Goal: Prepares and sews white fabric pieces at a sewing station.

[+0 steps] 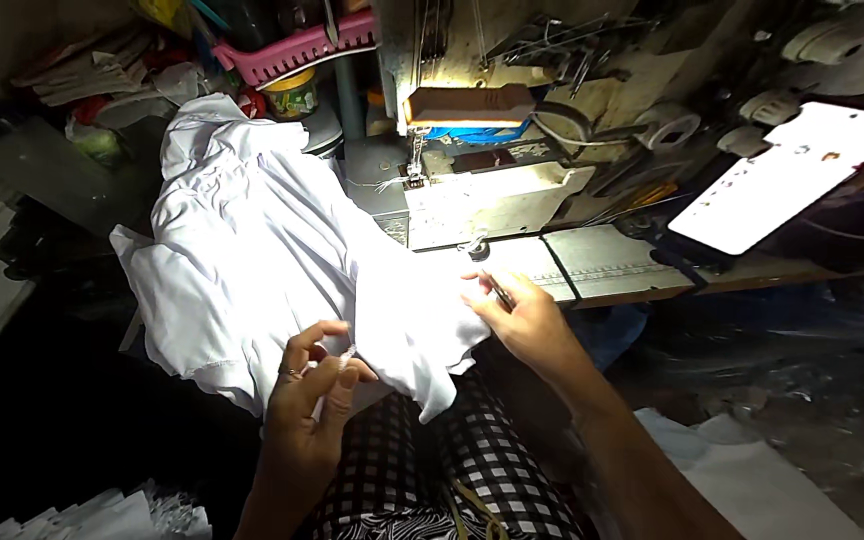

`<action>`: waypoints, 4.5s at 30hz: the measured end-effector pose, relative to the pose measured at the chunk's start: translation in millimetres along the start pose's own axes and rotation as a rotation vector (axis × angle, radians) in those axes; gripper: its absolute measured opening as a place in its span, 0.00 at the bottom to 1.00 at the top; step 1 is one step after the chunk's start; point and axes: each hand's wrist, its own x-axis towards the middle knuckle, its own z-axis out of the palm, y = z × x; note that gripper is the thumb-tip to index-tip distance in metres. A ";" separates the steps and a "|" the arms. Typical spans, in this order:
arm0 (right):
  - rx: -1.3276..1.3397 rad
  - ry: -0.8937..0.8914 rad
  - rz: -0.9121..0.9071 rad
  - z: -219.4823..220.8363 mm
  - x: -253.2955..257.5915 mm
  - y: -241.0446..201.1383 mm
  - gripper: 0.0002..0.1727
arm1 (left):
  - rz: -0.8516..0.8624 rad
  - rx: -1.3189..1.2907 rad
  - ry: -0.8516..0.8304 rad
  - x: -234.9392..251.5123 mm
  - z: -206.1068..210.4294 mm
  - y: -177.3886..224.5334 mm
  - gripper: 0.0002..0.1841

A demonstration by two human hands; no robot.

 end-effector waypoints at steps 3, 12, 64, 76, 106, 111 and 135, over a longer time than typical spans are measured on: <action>-0.008 -0.078 0.064 12.6 35.8 -8.9 0.17 | -0.016 -0.479 0.044 4.0 -2.0 0.5 0.21; 0.777 -0.430 0.355 16.3 68.0 -40.4 0.04 | -0.602 -0.430 -0.050 -11.3 -10.3 -18.3 0.15; -0.023 -0.048 -0.330 28.4 -78.7 -17.6 0.18 | -0.570 -0.768 -0.097 1.3 62.7 12.4 0.15; -0.359 0.020 -0.716 20.7 -40.6 -26.6 0.14 | -0.635 -1.018 -0.185 -20.6 45.7 18.2 0.16; 0.385 0.089 0.132 -4.3 -25.5 5.2 0.10 | -0.157 0.468 -0.113 12.0 8.2 -39.8 0.10; 0.355 -0.098 -0.216 -3.8 -38.5 -29.8 0.13 | -0.389 -0.345 -0.211 28.5 1.6 9.3 0.10; 0.619 -0.108 -0.016 5.2 -5.8 -56.4 0.20 | -0.173 -0.293 0.127 64.0 -0.5 10.4 0.07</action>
